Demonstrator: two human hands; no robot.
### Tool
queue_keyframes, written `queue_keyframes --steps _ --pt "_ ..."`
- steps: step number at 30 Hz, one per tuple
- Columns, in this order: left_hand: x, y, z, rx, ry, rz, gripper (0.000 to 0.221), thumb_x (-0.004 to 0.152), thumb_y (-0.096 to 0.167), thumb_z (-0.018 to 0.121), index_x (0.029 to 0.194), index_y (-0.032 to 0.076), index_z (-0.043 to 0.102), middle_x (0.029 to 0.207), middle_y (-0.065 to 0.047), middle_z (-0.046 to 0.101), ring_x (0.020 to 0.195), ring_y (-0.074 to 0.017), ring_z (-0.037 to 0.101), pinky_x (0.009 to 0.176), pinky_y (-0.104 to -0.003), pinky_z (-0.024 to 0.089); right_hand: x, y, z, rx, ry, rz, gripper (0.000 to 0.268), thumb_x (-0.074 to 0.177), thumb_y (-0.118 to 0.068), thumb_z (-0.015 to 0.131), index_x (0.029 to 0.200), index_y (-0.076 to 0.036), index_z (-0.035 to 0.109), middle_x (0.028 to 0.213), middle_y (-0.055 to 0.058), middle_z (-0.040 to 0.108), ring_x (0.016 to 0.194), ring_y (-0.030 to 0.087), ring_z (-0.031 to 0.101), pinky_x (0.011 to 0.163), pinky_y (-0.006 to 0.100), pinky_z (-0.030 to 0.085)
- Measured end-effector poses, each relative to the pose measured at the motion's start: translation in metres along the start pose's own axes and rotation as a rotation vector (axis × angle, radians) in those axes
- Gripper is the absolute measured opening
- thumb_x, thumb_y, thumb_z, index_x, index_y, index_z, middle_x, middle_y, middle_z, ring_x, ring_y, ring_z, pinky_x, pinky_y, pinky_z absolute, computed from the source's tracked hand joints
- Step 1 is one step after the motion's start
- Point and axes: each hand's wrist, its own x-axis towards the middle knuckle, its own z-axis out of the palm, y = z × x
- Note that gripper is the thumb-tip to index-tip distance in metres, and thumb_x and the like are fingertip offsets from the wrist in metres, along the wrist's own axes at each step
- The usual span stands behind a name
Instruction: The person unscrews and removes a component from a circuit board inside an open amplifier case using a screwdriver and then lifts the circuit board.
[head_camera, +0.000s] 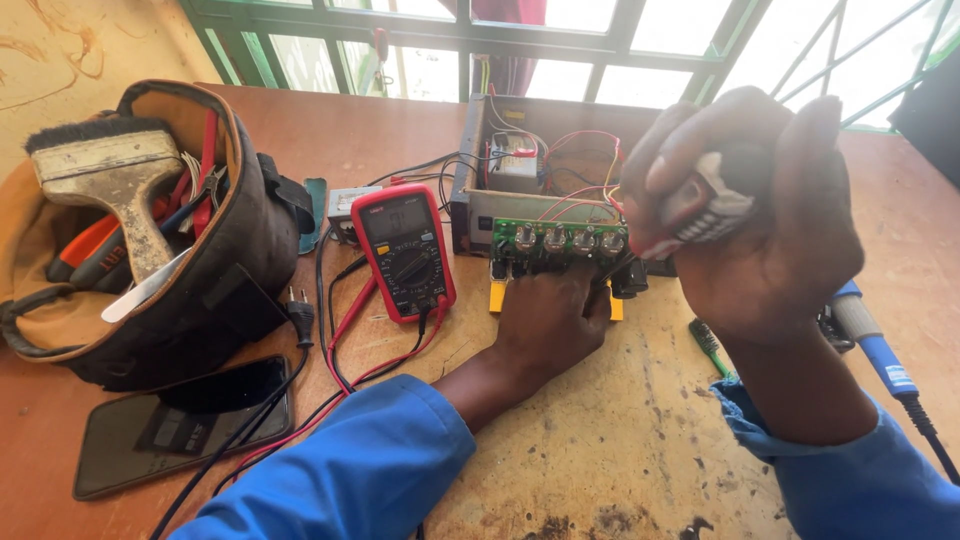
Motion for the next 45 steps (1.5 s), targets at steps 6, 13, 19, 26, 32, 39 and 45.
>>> queue_keyframes --steps 6,13,19,26,32,39,45 --pt "0.000 -0.003 0.004 0.020 0.028 0.031 0.014 0.086 0.023 0.063 0.092 0.011 0.065 0.060 -0.018 0.066 0.052 -0.0473 0.060 0.043 -0.058 0.040 0.000 -0.005 -0.006 0.061 -0.076 0.058 0.056 0.111 -0.054 0.031 0.087 -0.011 0.058 0.060 0.010 0.050 0.056 0.017 0.052 0.060 0.026 0.045" --pt "0.000 -0.003 0.002 0.002 0.042 0.046 0.013 0.089 0.023 0.061 0.091 0.010 0.064 0.062 -0.019 0.066 0.053 -0.0484 0.060 0.043 -0.058 0.039 0.000 -0.007 -0.006 0.024 -0.024 0.069 0.056 0.109 -0.053 0.034 0.082 -0.010 0.057 0.056 0.009 0.046 0.052 0.018 0.052 0.057 0.026 0.043" --pt "0.000 -0.002 0.002 -0.007 0.073 0.062 0.011 0.088 0.021 0.062 0.090 0.011 0.066 0.062 -0.018 0.066 0.053 -0.0472 0.060 0.043 -0.058 0.039 -0.005 -0.001 -0.016 0.070 0.019 0.029 0.055 0.110 -0.051 0.035 0.082 -0.008 0.055 0.066 0.008 0.047 0.053 0.020 0.054 0.055 0.029 0.048" --pt "-0.001 -0.004 0.008 0.024 0.122 0.097 0.011 0.090 0.021 0.064 0.085 0.012 0.064 0.059 -0.016 0.064 0.051 -0.0461 0.058 0.040 -0.055 0.036 -0.003 -0.001 -0.051 0.127 -0.129 -0.095 0.054 0.109 -0.065 0.074 0.101 -0.015 0.055 0.076 0.003 0.056 0.060 0.017 0.061 0.056 0.028 0.064" --pt "-0.001 -0.003 0.006 0.025 0.084 0.078 0.015 0.093 0.025 0.061 0.091 0.012 0.067 0.059 -0.016 0.064 0.050 -0.0461 0.058 0.041 -0.056 0.039 -0.007 -0.007 -0.069 0.089 -0.125 -0.095 0.013 0.108 -0.037 0.062 0.108 -0.026 0.056 0.081 -0.006 0.055 0.058 0.007 0.057 0.059 0.023 0.066" --pt "-0.002 -0.004 0.003 0.019 0.089 0.110 0.014 0.094 0.025 0.062 0.089 0.012 0.065 0.059 -0.015 0.064 0.051 -0.0450 0.059 0.041 -0.055 0.038 -0.016 -0.001 -0.113 0.091 -0.211 -0.162 0.076 0.065 0.007 0.066 0.130 -0.032 0.063 0.099 -0.012 0.051 0.069 0.000 0.050 0.063 0.016 0.051" --pt "-0.002 -0.006 0.001 -0.029 0.092 0.107 0.019 0.095 0.029 0.062 0.085 0.014 0.064 0.065 -0.018 0.067 0.057 -0.0488 0.061 0.046 -0.061 0.037 -0.028 0.009 -0.180 0.206 0.027 -0.100 0.007 0.096 -0.019 0.055 0.094 -0.024 0.051 0.094 -0.012 0.041 0.076 0.002 0.035 0.069 0.017 0.039"
